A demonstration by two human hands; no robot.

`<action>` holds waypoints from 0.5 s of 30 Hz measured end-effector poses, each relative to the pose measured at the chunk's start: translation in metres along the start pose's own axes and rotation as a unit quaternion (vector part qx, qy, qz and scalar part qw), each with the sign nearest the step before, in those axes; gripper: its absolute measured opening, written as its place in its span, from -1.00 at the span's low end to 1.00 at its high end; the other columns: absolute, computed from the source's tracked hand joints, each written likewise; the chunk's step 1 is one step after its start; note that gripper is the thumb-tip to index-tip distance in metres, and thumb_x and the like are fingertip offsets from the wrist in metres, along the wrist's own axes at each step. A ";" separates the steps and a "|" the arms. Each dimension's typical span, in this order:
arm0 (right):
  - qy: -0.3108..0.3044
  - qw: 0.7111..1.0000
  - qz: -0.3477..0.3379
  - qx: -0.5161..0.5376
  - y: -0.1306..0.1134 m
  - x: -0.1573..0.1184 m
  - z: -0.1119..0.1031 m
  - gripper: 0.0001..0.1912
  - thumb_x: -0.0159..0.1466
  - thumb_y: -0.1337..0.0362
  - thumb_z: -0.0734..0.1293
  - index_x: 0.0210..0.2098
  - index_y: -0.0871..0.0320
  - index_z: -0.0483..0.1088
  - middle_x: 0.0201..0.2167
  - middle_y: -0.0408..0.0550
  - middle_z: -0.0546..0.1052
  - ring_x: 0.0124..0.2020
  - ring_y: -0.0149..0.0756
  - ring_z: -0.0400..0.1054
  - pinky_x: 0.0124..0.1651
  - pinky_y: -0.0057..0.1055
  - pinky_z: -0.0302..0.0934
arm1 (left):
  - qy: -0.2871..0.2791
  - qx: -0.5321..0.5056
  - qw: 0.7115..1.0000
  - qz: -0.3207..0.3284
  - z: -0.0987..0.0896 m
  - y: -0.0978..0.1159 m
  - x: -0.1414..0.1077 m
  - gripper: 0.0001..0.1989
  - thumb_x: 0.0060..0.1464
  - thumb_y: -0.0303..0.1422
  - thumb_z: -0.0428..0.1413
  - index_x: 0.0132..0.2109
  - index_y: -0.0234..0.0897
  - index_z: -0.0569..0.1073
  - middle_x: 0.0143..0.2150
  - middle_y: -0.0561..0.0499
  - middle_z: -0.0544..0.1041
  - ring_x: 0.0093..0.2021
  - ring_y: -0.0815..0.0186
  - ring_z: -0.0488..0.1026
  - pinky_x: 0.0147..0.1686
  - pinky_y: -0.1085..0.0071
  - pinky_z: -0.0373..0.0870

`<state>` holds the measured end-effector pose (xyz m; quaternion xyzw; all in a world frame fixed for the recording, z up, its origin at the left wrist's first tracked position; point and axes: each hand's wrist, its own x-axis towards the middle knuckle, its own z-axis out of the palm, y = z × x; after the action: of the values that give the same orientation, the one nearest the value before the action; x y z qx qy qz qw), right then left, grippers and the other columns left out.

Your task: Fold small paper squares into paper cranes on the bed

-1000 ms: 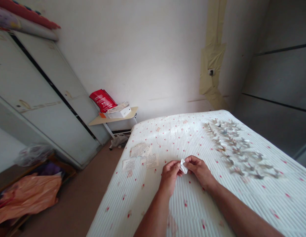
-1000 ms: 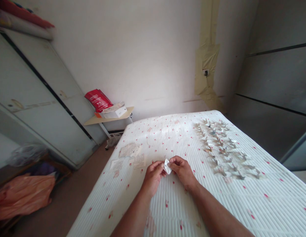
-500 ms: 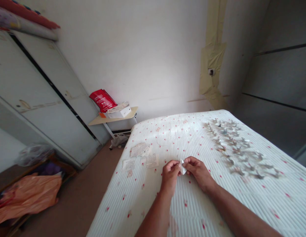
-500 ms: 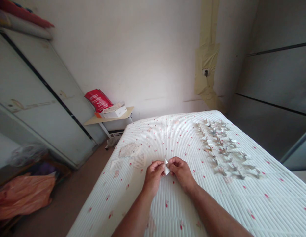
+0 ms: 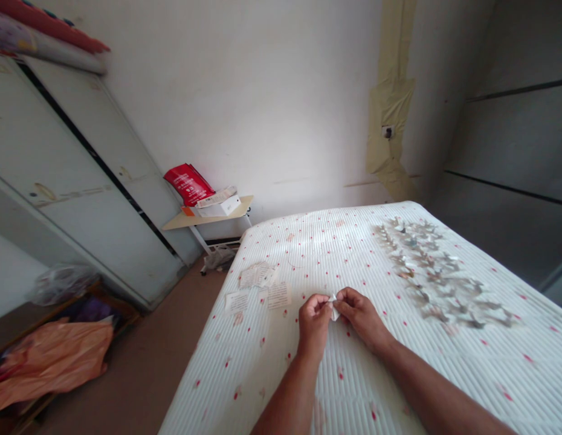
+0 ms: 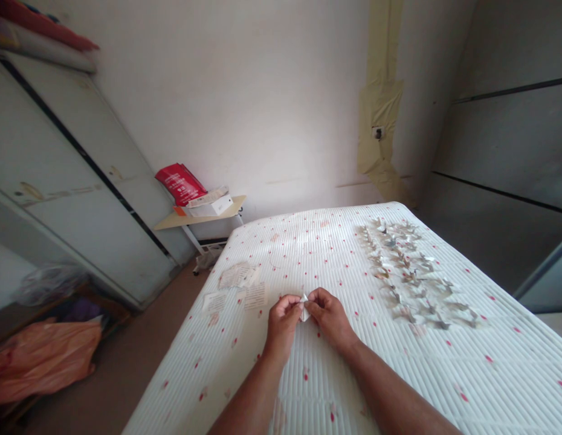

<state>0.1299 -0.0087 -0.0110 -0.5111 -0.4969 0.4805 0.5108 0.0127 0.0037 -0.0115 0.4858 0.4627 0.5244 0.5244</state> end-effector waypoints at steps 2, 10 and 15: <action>-0.020 1.000 -0.006 0.007 -0.001 0.000 -0.001 -0.78 0.11 0.13 0.27 -0.48 0.15 0.23 -0.69 -0.28 0.22 -0.66 -0.50 0.02 -0.59 -0.53 -0.09 | 0.000 -0.001 1.000 -0.003 0.000 0.000 0.001 -0.90 -0.18 -0.38 0.10 -0.45 -0.35 0.39 -0.61 0.10 0.33 -0.57 0.45 0.23 -0.53 0.53 0.16; -0.031 0.998 -0.049 -0.032 -0.003 0.001 -0.002 -0.78 0.13 0.13 0.27 -0.45 0.17 0.26 -0.62 -0.25 0.24 -0.59 -0.48 0.08 -0.52 -0.52 -0.02 | -0.035 0.008 0.999 0.015 -0.005 -0.002 0.003 -0.77 -0.16 -0.41 0.11 -0.26 -0.35 0.40 -0.57 0.11 0.33 -0.56 0.46 0.23 -0.53 0.54 0.14; -0.029 0.997 -0.066 -0.037 -0.001 0.002 -0.004 -0.75 0.13 0.11 0.26 -0.50 0.18 0.27 -0.62 -0.24 0.23 -0.57 -0.46 0.08 -0.48 -0.50 -0.01 | -0.080 0.031 0.996 0.032 -0.006 0.002 0.000 -0.66 -0.12 -0.46 0.07 -0.10 -0.32 0.34 -0.61 0.18 0.26 -0.60 0.50 0.14 -0.56 0.56 0.07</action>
<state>0.1337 -0.0067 -0.0096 -0.4815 -0.5618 0.4414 0.5077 0.0069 0.0034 -0.0105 0.5571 0.4196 0.4852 0.5274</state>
